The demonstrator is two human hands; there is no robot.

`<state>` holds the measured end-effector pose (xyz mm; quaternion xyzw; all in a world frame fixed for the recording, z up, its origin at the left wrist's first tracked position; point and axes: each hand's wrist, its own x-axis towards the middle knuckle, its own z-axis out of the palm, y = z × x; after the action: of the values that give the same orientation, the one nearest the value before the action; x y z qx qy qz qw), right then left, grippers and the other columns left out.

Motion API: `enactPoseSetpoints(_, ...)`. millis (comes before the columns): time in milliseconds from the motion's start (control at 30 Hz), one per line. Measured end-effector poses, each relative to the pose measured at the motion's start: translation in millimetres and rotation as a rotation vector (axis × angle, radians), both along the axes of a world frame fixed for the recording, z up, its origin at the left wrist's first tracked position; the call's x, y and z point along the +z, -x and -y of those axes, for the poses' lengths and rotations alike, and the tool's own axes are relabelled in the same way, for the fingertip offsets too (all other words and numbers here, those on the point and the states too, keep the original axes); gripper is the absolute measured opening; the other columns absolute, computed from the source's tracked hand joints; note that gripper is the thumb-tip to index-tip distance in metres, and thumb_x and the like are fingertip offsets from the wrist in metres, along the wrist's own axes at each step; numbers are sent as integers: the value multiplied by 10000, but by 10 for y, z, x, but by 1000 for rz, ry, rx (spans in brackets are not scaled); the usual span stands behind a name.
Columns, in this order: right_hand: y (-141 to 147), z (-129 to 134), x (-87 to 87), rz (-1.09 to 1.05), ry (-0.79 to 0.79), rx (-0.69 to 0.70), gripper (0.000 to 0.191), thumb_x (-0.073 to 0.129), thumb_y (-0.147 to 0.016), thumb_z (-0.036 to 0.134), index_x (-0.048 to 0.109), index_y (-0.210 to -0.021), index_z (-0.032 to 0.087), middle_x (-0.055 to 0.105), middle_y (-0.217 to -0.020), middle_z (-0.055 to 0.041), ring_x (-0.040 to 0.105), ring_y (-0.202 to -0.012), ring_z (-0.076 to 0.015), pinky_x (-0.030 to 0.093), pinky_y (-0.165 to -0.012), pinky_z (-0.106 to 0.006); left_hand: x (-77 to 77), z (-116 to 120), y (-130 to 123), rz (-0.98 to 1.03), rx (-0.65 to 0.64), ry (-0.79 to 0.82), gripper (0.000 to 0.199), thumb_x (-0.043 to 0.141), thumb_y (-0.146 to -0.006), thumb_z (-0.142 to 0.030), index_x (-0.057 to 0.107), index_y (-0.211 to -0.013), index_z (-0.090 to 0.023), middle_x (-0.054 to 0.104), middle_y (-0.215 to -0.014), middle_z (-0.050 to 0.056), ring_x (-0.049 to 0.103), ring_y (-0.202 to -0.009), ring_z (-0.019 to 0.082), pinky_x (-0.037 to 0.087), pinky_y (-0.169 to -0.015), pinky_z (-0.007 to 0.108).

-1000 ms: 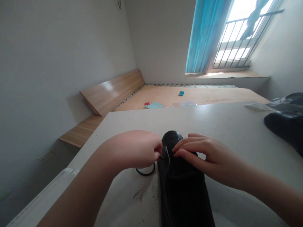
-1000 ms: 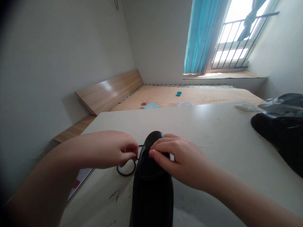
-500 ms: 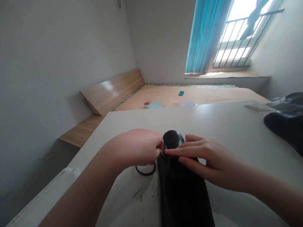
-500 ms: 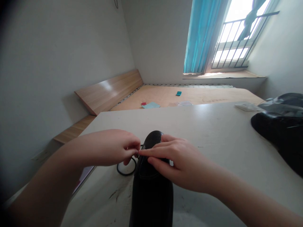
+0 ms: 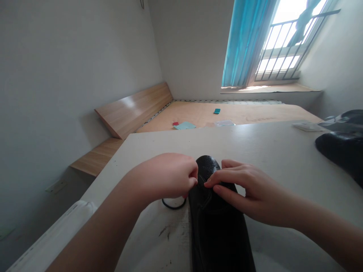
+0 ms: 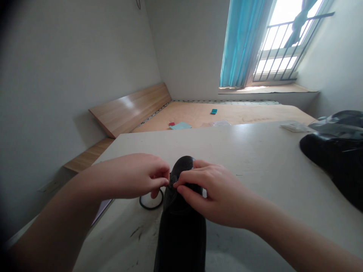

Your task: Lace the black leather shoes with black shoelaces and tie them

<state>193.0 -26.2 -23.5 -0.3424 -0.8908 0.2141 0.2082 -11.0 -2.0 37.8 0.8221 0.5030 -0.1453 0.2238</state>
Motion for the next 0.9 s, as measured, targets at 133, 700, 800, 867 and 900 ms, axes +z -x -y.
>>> enactPoseSetpoints(133,6,-7,-4,2,-2,-6,262,462,-994,255,720,-1003,209,676,-797,-33,564,-770,-183,394,-681,-320,-14,10,11,-1,0,-1,253,501,-828,-295,686,-667,-231,754,-737,-22,630,-658,157,381,-566,294)
enactPoseSetpoints(700,4,-8,-11,-17,-13,-7,252,475,-989,242,725,-991,207,662,-771,-38,560,-764,-181,392,-666,-305,-12,22,18,-22,-13,1,273,518,-834,-300,676,-623,-227,743,-691,-32,607,-622,149,373,-557,293)
enactPoseSetpoints(800,6,0,3,-19,-14,-5,258,470,-987,233,726,-975,200,658,-765,-45,560,-756,-181,389,-664,-305,-8,16,23,-12,-14,12,274,519,-833,-305,685,-629,-226,743,-694,-22,609,-627,153,371,-566,298)
enactPoseSetpoints(867,6,5,11,-16,-11,0,259,469,-984,228,726,-981,197,656,-767,-49,562,-755,-181,388,-658,-303,-2,14,24,-10,-10,15,274,517,-834,-306,690,-637,-224,746,-705,-13,612,-633,156,370,-574,300)
enactPoseSetpoints(900,7,6,13,-12,-11,1,262,467,-983,227,727,-981,197,654,-766,-50,561,-751,-181,387,-654,-303,0,14,25,-9,-13,14,279,514,-837,-309,692,-640,-224,747,-713,-9,615,-641,158,371,-581,301)
